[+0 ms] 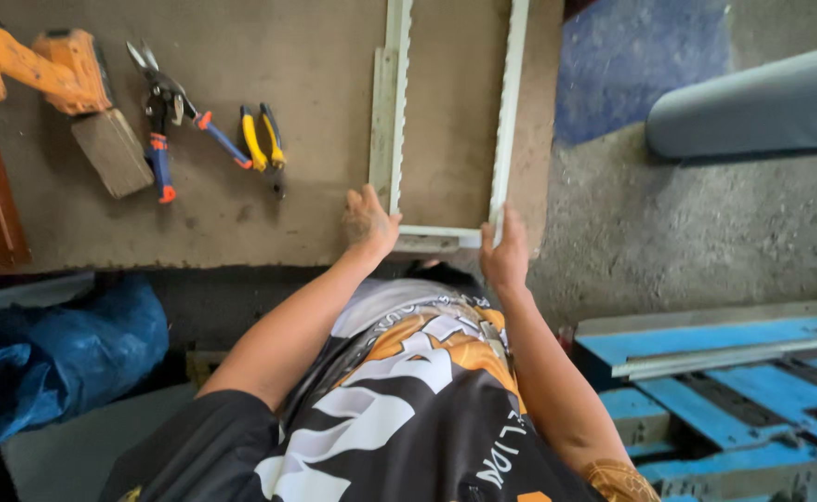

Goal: The person assembles white metal frames by fitting rectangular pieces together on a workbench, using their hands to align the joints.

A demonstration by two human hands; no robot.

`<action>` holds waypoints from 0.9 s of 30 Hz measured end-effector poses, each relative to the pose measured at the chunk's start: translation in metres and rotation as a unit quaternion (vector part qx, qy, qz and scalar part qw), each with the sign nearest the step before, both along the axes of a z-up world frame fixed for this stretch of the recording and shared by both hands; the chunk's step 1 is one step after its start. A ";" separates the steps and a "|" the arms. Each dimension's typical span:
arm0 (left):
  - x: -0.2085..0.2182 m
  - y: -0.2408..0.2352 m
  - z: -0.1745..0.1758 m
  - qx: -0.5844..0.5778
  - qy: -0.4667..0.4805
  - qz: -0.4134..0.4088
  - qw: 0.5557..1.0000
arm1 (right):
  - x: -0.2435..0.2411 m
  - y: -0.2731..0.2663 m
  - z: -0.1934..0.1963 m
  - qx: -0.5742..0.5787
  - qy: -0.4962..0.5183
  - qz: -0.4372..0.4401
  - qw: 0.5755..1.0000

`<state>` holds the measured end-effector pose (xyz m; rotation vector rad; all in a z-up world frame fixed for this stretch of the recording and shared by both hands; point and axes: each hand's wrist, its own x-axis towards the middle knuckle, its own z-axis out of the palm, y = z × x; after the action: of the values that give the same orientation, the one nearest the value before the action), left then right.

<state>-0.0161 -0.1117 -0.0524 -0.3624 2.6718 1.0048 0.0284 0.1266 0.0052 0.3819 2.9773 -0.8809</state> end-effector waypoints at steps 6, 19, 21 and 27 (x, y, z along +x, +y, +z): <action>-0.001 0.006 0.005 -0.035 -0.048 0.012 0.998 | 0.009 0.026 -0.030 0.004 0.041 0.083 0.996; 0.018 0.002 -0.080 0.071 -0.015 0.228 0.971 | 0.012 0.056 -0.034 -0.021 0.068 0.141 0.987; 0.016 -0.010 -0.079 0.152 -0.075 0.265 0.949 | 0.011 0.057 -0.030 -0.042 0.054 0.151 0.986; 0.033 -0.080 -0.070 0.296 -0.047 0.280 0.912 | 0.007 0.055 -0.026 -0.032 0.036 0.153 0.987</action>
<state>0.0170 -0.1920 -0.1221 -1.0291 2.0516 1.8273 0.0359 0.1818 -0.0208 -0.1117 2.9467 -0.9667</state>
